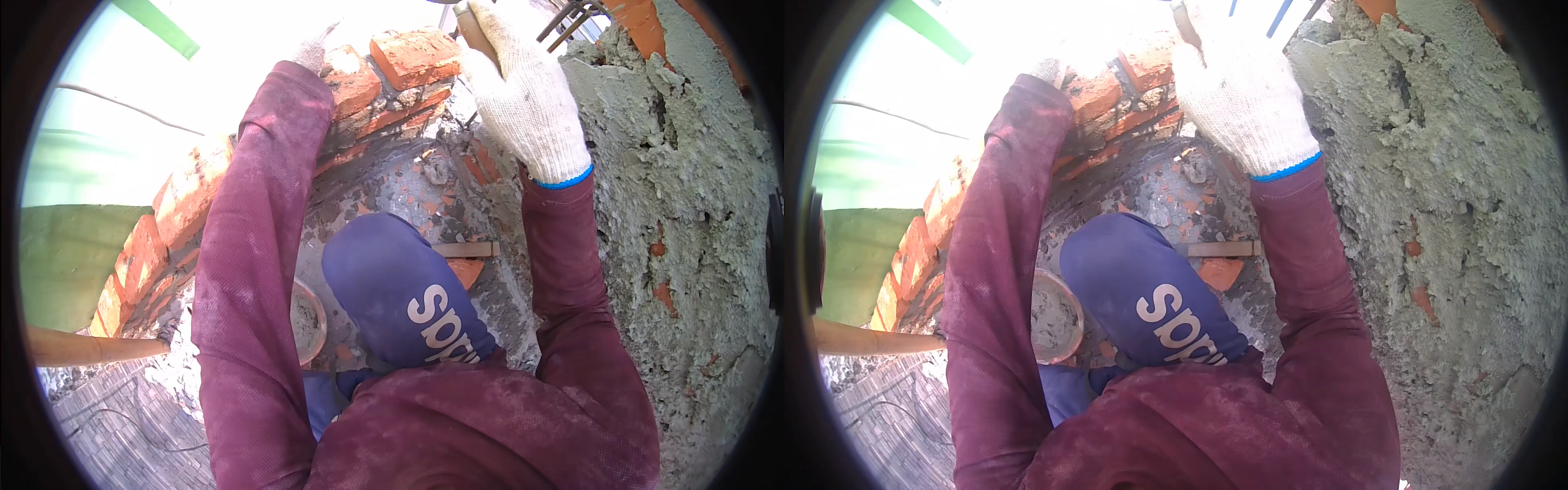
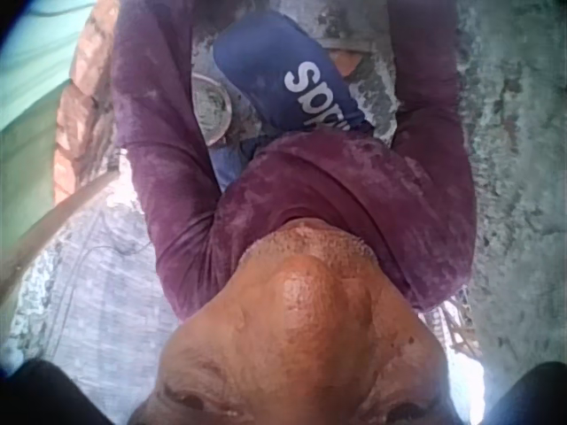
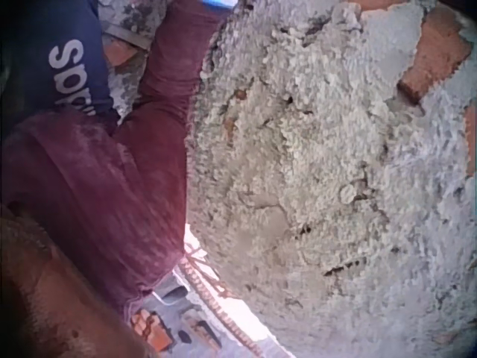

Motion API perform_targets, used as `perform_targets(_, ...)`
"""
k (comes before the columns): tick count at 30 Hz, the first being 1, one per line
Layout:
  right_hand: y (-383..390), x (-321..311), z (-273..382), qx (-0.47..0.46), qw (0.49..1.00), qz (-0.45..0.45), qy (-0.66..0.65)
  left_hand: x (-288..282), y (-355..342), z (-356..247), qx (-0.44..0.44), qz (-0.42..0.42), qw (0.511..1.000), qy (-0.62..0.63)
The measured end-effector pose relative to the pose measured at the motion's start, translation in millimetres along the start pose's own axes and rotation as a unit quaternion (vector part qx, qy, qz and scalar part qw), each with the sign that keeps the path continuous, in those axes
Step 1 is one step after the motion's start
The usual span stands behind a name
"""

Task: The person scoops mortar from a bucket with a trowel and applies it to a brick wall, then places bricks and taps them into position. The person repeats this process along the wall, adding mortar and bricks in sequence.

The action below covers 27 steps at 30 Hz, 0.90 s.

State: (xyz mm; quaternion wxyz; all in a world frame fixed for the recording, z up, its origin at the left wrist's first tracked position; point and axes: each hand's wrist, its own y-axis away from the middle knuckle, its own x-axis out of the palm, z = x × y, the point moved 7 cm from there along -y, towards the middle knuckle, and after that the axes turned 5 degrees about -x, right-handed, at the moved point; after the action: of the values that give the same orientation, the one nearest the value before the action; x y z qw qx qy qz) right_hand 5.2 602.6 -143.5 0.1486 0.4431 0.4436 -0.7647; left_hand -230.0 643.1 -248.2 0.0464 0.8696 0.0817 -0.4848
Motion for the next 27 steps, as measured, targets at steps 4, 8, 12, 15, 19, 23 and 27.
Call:
perform_targets(4,1,-16,3,-0.026,0.997,-0.069,-0.032,4,-1,-6,0.01,-0.02,1.0,-0.009)
perform_targets(8,4,-6,-5,-0.015,0.999,-0.027,-0.027,27,-11,-12,0.019,-0.038,0.999,-0.015)
perform_targets(12,2,24,-6,-0.084,0.994,-0.062,0.027,24,-8,-9,0.018,-0.056,0.998,-0.008)
perform_targets(15,9,47,-19,-0.066,0.996,-0.009,0.067,32,-9,-9,0.021,-0.056,0.998,0.006)
perform_targets(19,14,50,-12,-0.106,0.991,-0.014,0.074,35,-7,9,-0.054,0.039,0.997,0.039)
perform_targets(23,29,33,10,-0.011,0.998,-0.014,0.067,52,-16,-6,-0.005,0.017,0.994,0.108)
perform_targets(27,43,37,34,0.093,0.995,-0.001,0.02,41,-4,1,-0.015,0.021,0.982,0.189)
